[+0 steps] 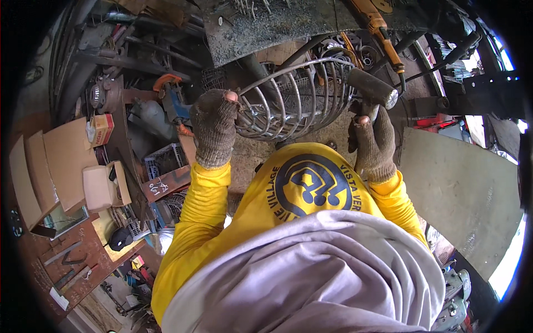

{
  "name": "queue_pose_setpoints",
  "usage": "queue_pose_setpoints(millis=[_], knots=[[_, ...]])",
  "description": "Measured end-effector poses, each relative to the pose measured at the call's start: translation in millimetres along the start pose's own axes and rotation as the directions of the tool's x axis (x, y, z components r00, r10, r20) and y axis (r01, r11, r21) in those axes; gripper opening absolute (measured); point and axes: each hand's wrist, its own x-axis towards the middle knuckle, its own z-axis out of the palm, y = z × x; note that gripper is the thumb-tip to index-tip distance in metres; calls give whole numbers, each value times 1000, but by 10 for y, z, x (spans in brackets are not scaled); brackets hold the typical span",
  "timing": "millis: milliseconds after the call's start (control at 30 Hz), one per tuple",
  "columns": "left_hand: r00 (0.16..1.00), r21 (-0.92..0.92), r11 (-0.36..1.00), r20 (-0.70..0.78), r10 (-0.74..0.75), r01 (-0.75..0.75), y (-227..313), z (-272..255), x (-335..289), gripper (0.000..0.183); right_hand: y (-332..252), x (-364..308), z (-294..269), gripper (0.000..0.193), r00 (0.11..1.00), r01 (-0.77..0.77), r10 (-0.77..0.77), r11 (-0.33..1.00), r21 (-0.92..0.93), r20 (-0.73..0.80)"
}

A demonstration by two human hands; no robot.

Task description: The person hammers a circular metal frame on a workbench and then welds the metal rods together using a welding tool.

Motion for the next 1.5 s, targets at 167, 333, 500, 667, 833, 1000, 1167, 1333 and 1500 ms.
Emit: queue_pose_setpoints(millis=[167, 333, 500, 667, 833, 1000, 1167, 1333, 1500], knots=[[999, 84, 997, 36, -2, -1, -25, -95, 5, 31, 11, 52, -16, 37, 999, -38, 38, 999, -15, 16], [998, 61, 998, 56, 24, -28, 36, -88, -69, 31, -109, 108, 70, 39, 999, -44, 41, 992, 116, 32], [983, 129, 983, 147, 111, -131, 137, -137, -57, 29, -105, 131, 88, 33, 999, -41, 41, 993, 115, -1], [966, 180, 957, 167, 198, -227, 164, -143, -65, 28, 8, 204, 95, 34, 979, 181, -186, 981, -63, -79], [968, 159, 963, 164, 192, -217, 131, -149, -61, 29, 33, 371, 69, 37, 931, 327, -344, 935, -138, -121], [989, 26, 998, 139, -51, 48, 107, -123, -90, 28, -58, 506, 70, 38, 945, 310, -321, 940, -144, -61], [984, 89, 996, 179, -13, -3, 154, -119, -70, 29, 79, 560, 46, 41, 970, 229, -235, 969, -90, -58], [961, 183, 983, 266, -74, 25, 66, -155, -52, 38, 24, 573, 76, 40, 1000, 17, -15, 990, 141, -11], [904, -78, 997, 428, 14, 22, -177, -224, -80, 47, -207, 568, 41, 36, 991, -133, 130, 987, 95, 34]])
